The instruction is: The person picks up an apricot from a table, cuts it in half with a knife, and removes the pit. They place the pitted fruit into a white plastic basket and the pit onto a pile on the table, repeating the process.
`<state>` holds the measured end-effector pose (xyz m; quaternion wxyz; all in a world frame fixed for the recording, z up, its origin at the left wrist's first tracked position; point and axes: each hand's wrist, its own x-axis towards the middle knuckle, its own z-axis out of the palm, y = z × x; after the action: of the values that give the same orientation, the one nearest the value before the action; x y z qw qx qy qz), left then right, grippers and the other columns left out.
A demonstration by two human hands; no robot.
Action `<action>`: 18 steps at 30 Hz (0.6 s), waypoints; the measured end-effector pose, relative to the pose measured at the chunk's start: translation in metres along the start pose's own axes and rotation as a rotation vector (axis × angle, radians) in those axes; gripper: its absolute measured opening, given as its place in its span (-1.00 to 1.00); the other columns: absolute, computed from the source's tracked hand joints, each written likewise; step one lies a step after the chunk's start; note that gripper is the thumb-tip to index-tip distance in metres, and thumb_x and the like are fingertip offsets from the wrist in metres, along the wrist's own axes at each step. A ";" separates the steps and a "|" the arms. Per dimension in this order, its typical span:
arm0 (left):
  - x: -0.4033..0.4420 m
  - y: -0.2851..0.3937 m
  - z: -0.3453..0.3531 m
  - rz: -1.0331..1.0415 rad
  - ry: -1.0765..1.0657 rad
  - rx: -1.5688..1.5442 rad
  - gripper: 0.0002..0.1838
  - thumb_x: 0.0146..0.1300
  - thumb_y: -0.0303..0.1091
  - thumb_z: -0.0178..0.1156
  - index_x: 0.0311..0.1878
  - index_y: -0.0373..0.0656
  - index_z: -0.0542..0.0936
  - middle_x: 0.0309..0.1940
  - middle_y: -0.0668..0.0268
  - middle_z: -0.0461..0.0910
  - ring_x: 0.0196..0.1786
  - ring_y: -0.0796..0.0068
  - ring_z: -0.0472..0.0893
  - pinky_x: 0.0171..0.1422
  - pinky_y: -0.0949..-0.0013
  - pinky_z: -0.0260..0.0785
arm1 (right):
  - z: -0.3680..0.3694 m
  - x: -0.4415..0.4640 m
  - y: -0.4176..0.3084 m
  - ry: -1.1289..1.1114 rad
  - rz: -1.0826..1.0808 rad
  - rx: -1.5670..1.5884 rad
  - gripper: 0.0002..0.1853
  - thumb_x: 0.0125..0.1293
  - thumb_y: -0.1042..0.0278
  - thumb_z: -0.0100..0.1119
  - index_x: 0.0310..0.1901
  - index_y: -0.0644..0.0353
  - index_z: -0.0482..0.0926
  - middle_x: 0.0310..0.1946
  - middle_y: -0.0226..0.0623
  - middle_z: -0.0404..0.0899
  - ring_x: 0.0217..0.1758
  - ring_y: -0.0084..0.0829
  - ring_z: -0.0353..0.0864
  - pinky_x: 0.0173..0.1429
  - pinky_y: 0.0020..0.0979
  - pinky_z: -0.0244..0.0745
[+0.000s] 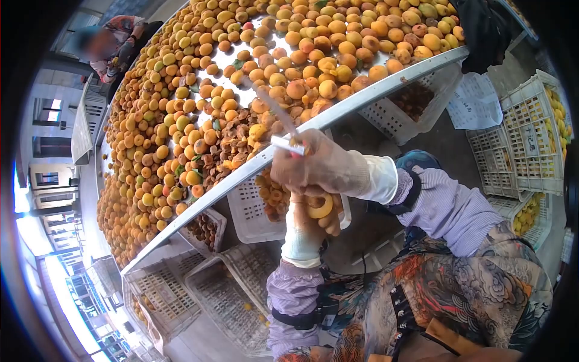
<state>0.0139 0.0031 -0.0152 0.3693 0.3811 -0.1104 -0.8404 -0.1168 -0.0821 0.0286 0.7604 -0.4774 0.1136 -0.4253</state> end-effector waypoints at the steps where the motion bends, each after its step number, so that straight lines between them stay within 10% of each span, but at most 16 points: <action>1: 0.000 -0.002 0.002 0.022 0.058 0.037 -0.23 0.21 0.47 -0.20 -0.30 -0.18 0.49 -0.68 0.37 0.30 -0.73 0.53 0.18 -0.63 0.45 0.04 | 0.001 0.000 0.002 -0.029 0.068 -0.004 -0.60 0.25 -0.04 0.19 -0.44 0.19 0.57 -0.70 -0.56 0.38 -0.66 -0.74 0.34 -0.62 -0.65 0.16; 5: 0.000 -0.006 0.017 0.090 0.237 0.093 -0.30 0.28 0.38 -0.28 -0.32 -0.18 0.43 -0.81 0.43 0.10 -0.78 0.50 0.12 -0.68 0.43 -0.05 | 0.005 0.003 0.013 0.019 -0.044 -0.255 -0.60 0.26 -0.02 0.19 -0.42 0.23 0.60 -0.69 -0.52 0.42 -0.61 -0.73 0.36 -0.54 -0.66 0.21; 10: 0.000 0.000 0.009 0.025 0.193 0.123 -0.25 0.28 0.41 -0.31 -0.42 -0.18 0.47 -0.86 0.51 -0.02 -0.82 0.55 0.01 -0.70 0.45 -0.15 | -0.008 0.006 0.024 0.267 0.246 0.428 -0.49 0.39 -0.08 -0.06 -0.67 -0.02 0.17 -0.81 -0.58 0.06 -0.88 -0.62 -0.01 -0.83 -0.56 -0.10; 18: -0.007 0.003 0.019 0.104 0.205 0.085 -0.29 0.31 0.35 -0.22 -0.47 -0.18 0.49 -0.87 0.55 -0.03 -0.83 0.61 -0.03 -0.71 0.48 -0.16 | -0.010 0.009 0.033 0.382 0.293 0.615 -0.53 0.43 -0.03 -0.11 -0.64 -0.04 0.19 -0.79 -0.60 0.03 -0.84 -0.68 -0.06 -0.80 -0.60 -0.13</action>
<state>0.0045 0.0046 0.0034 0.4054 0.4741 -0.1273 -0.7712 -0.0988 -0.0892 -0.0018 0.8859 -0.1183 0.1871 -0.4076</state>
